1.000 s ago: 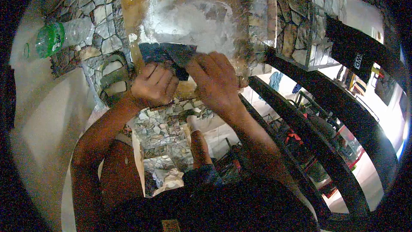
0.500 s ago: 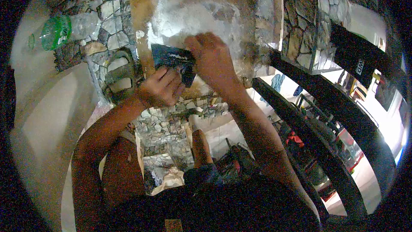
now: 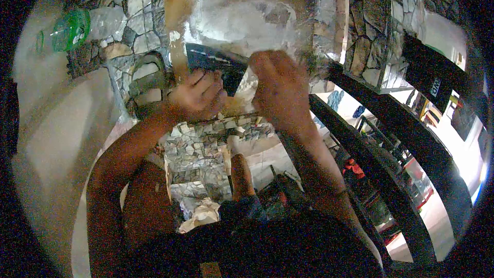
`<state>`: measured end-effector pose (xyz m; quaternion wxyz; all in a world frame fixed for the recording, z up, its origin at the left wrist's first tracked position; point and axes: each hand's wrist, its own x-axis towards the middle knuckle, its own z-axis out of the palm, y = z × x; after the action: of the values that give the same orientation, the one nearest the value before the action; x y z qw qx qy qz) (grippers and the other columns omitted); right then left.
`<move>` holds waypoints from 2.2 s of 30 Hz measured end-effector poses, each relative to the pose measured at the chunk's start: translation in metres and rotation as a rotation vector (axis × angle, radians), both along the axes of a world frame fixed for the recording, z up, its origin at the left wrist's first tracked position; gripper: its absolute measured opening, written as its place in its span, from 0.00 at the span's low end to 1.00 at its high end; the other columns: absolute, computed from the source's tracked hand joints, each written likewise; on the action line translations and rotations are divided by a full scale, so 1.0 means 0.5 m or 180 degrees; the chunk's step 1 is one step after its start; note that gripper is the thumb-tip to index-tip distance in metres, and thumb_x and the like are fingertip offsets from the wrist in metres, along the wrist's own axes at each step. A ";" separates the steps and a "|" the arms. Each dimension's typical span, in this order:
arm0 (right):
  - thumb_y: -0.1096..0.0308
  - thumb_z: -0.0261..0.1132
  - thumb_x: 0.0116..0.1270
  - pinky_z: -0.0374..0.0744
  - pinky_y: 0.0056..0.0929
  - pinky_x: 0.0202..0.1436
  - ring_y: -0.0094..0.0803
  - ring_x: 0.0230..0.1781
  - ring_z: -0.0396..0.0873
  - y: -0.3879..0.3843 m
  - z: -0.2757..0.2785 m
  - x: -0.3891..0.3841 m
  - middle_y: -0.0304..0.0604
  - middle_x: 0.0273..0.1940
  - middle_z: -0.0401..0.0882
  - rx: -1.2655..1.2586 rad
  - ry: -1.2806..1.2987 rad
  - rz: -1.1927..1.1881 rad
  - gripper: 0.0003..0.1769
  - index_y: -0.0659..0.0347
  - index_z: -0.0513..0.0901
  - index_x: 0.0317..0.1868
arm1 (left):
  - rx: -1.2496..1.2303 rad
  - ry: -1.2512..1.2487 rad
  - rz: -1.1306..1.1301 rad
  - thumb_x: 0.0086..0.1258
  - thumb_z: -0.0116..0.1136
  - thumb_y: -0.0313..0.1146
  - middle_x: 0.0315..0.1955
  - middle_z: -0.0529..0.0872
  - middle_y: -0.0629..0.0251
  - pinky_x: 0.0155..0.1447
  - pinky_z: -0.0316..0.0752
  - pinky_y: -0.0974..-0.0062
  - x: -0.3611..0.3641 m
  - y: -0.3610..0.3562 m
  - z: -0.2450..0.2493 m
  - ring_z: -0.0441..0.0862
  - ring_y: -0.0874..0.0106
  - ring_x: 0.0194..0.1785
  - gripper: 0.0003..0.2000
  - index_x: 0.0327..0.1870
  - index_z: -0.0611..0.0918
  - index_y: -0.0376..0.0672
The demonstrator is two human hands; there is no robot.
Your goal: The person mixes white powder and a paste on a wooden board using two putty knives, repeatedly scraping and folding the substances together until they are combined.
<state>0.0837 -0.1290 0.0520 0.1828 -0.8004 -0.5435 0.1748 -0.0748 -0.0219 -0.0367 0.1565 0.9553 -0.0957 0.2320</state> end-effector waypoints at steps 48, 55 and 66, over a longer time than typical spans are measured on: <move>0.76 0.67 0.54 0.76 0.27 0.33 0.29 0.31 0.77 -0.191 -0.148 0.046 0.43 0.36 0.79 0.0573 0.2417 -0.2850 0.21 0.64 0.70 0.48 | -0.3501 0.1464 0.2105 0.53 0.62 0.22 0.20 0.79 0.61 0.31 0.69 0.78 0.025 0.061 0.026 0.73 0.78 0.24 0.08 0.34 0.78 0.36; 0.73 0.65 0.51 0.76 0.29 0.33 0.32 0.29 0.79 -0.079 -0.129 -0.031 0.49 0.31 0.79 0.0396 0.2216 -0.2717 0.17 0.67 0.73 0.42 | -0.2444 0.1393 0.1674 0.52 0.60 0.28 0.20 0.80 0.52 0.27 0.73 0.64 0.068 -0.008 0.103 0.79 0.54 0.22 0.08 0.34 0.79 0.40; 0.71 0.65 0.51 0.74 0.37 0.31 0.41 0.27 0.78 -0.066 -0.151 -0.058 0.54 0.29 0.78 0.0308 0.1613 -0.2523 0.20 0.69 0.73 0.45 | -0.2423 0.1284 0.1883 0.50 0.56 0.24 0.15 0.76 0.50 0.27 0.72 0.61 0.066 0.038 0.083 0.78 0.52 0.23 0.05 0.28 0.75 0.38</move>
<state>0.0547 -0.1622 -0.0237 0.3994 -0.8689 -0.1418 0.2558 -0.0421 -0.0030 0.0051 0.4358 0.8426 0.3014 0.0959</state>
